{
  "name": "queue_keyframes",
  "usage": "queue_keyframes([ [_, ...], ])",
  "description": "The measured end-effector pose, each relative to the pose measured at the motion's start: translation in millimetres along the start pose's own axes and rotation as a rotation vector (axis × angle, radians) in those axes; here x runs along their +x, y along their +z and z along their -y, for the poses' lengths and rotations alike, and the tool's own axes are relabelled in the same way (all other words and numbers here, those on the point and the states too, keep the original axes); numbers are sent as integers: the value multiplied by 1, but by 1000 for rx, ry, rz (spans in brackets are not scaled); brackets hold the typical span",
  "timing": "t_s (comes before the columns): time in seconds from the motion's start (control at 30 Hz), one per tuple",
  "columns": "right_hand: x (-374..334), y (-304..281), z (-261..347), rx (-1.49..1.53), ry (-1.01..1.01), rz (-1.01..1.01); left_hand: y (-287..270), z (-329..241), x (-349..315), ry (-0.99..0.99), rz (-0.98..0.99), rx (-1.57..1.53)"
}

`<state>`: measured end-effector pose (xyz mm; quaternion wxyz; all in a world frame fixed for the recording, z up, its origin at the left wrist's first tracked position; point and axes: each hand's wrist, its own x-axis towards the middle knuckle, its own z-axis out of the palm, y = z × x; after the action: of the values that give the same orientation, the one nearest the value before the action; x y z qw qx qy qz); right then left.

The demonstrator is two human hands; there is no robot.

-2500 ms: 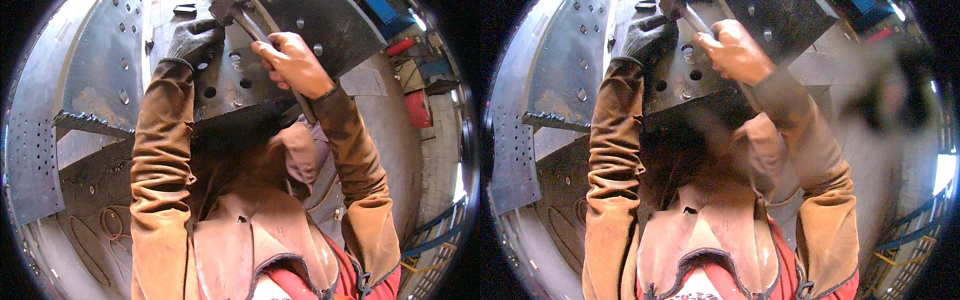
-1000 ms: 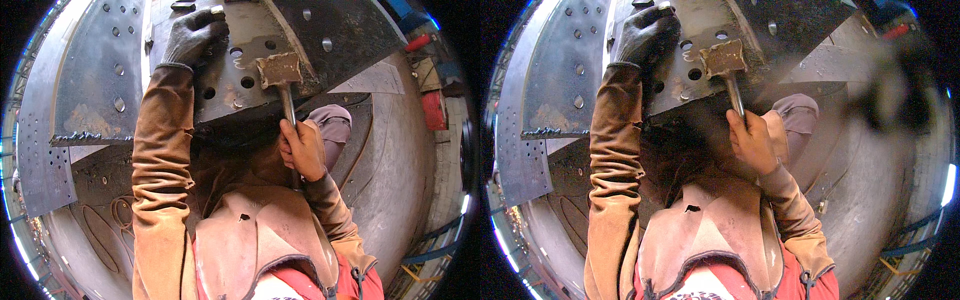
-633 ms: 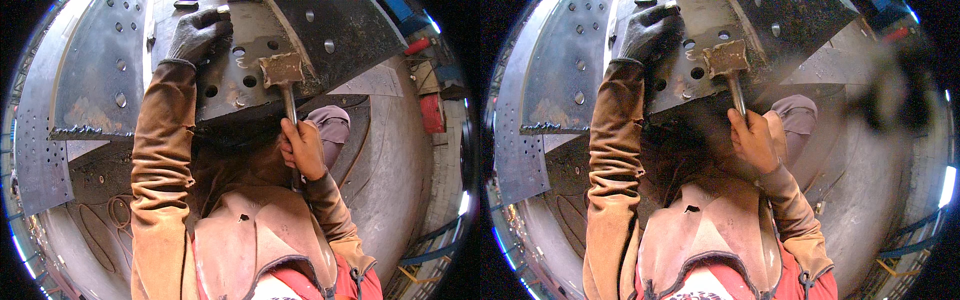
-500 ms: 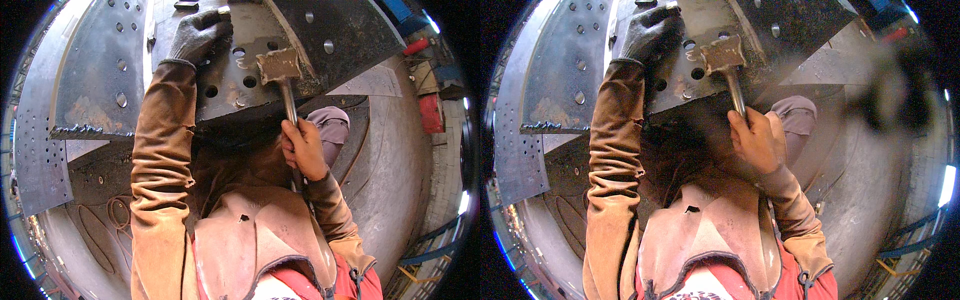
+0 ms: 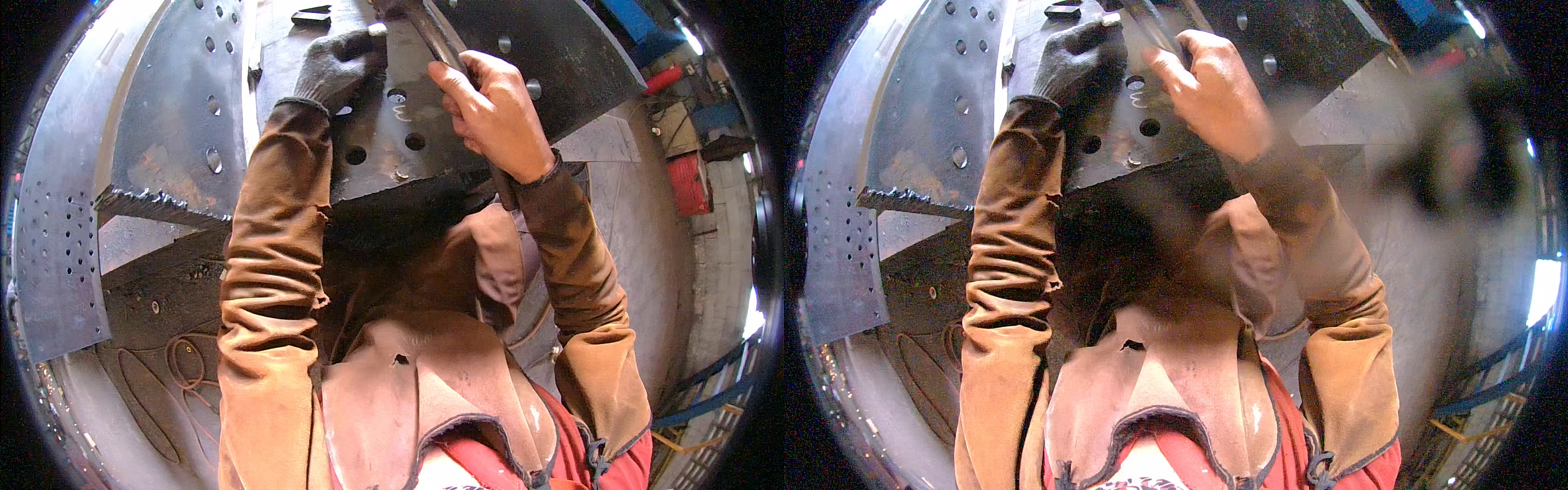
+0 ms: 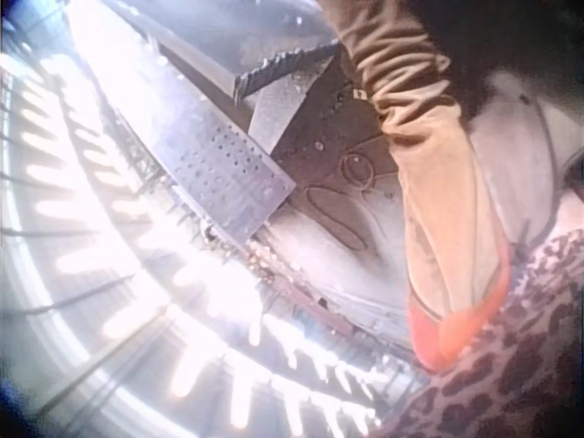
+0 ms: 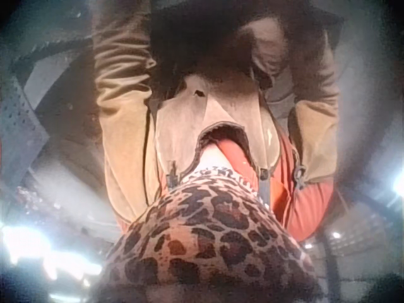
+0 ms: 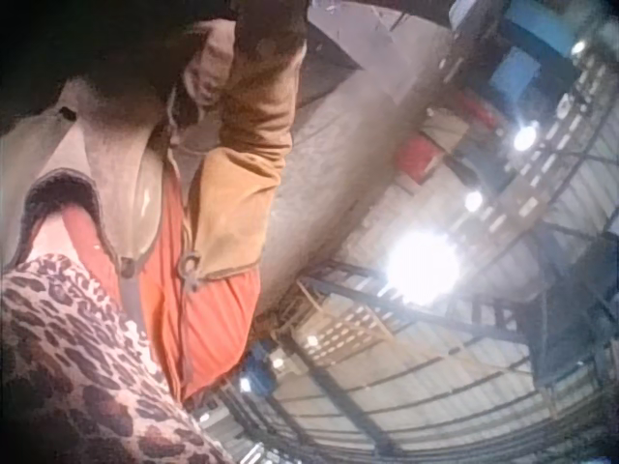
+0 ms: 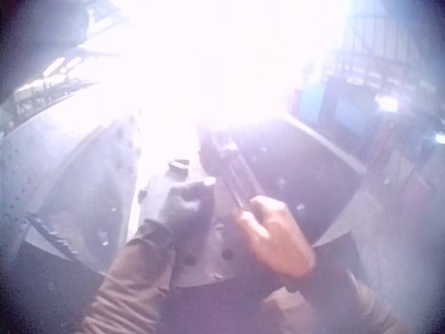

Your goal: The person uses a hammer to repeatedly strike a metal plate with pre-drilled holes, adjusting the plate's position and retrieving small metal pieces from a nearby container. The person also puts on a glove and continues hammering the same area of the plate.

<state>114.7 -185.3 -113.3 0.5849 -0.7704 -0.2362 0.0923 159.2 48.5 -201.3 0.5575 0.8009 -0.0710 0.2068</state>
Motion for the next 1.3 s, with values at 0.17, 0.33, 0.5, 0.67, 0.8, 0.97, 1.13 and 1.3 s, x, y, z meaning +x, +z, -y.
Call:
queue_keyframes([
  [0.17, 5, 2, 0, -81, 53, 10, 2, -8, -4, 11, -33, 50],
  [0.33, 10, -3, 0, -147, 133, 61, -8, 0, 2, 35, 36, 101],
  [0.5, -3, -2, 42, -107, -80, -72, -1, -7, 0, -73, -7, 47],
  [0.67, 2, -27, 109, -617, -720, -262, -9, -1, -7, -11, -67, 110],
  [0.8, 3, -33, 98, -1017, -705, -235, 1, -4, -3, -59, -60, 76],
  [0.97, 27, -27, -1, -829, 73, 48, -7, 6, 5, -40, 23, 84],
  [1.13, -33, -23, -33, -320, 90, -11, -2, -5, 1, 55, -36, 99],
  [1.3, -52, -5, -33, 118, 18, -118, -1, -10, -3, -158, -46, -40],
])
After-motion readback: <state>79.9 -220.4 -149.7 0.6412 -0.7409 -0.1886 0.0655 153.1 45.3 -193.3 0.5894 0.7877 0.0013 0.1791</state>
